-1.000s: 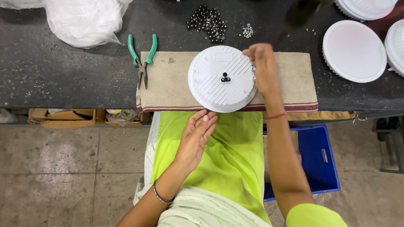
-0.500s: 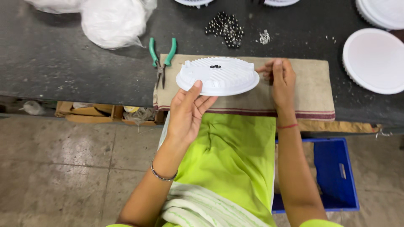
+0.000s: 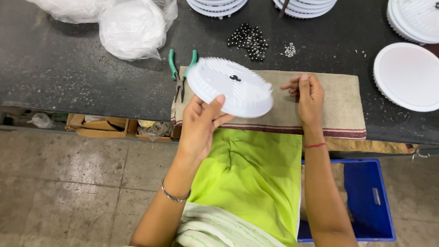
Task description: The person uses an electric screwdriver to drive screws into the back of a round white light fixture base, then fits the white diffuser cover onto the base and presses it into place. They stack the finished fixture with others and repeat the screwdriving on the next base.
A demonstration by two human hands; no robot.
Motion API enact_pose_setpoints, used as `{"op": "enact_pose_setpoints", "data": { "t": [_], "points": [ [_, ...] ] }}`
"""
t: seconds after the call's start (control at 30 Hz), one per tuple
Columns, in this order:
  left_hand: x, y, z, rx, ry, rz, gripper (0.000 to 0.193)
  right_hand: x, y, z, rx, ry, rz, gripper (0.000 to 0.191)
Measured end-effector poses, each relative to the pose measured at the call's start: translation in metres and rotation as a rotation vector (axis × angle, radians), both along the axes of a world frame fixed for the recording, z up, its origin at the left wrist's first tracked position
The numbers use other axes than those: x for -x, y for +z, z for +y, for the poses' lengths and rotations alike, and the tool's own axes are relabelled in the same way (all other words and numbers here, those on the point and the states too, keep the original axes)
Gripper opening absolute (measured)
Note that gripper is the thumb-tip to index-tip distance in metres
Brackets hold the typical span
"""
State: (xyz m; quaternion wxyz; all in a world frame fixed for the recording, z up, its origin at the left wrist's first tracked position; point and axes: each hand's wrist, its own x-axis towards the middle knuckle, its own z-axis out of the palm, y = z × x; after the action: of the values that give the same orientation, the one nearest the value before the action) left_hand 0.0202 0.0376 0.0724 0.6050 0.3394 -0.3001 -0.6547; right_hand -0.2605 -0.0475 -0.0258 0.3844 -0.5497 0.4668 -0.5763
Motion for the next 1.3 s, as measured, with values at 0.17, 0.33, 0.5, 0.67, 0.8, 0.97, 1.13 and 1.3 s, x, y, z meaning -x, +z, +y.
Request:
{"op": "enact_pose_setpoints", "data": {
  "t": [0.17, 0.33, 0.5, 0.67, 0.8, 0.97, 1.13, 1.3],
  "points": [
    [-0.005, 0.015, 0.017, 0.369, 0.268, -1.029, 0.021, 0.000, 0.000, 0.003, -0.019, -0.009, -0.010, 0.032],
    [-0.012, -0.009, 0.014, 0.769, 0.272, -1.390, 0.043, 0.002, -0.002, 0.003, -0.013, -0.015, 0.009, 0.032],
    [-0.014, -0.053, 0.005, 0.895, 0.171, -1.458, 0.040, 0.004, -0.005, -0.001, 0.018, 0.029, -0.026, 0.027],
    [-0.022, -0.071, 0.001, 1.011, 0.203, -1.365, 0.040, 0.005, -0.002, 0.000, 0.010, -0.014, -0.020, 0.018],
    [-0.022, -0.067, -0.003, 1.116, 0.144, -1.288, 0.028, 0.010, 0.007, 0.011, -0.015, 0.003, -0.047, 0.018],
    [-0.014, -0.063, -0.026, 1.172, 0.094, -1.236, 0.020, 0.016, 0.017, 0.026, -0.008, -0.079, 0.049, 0.021],
    [-0.015, -0.059, -0.038, 1.095, 0.062, -1.272, 0.026, 0.018, 0.023, 0.022, 0.005, -0.034, -0.008, 0.021],
    [-0.020, -0.047, -0.034, 1.008, 0.118, -1.295, 0.042, 0.011, 0.043, 0.007, 0.129, -0.227, 0.457, 0.012]
  ]
}}
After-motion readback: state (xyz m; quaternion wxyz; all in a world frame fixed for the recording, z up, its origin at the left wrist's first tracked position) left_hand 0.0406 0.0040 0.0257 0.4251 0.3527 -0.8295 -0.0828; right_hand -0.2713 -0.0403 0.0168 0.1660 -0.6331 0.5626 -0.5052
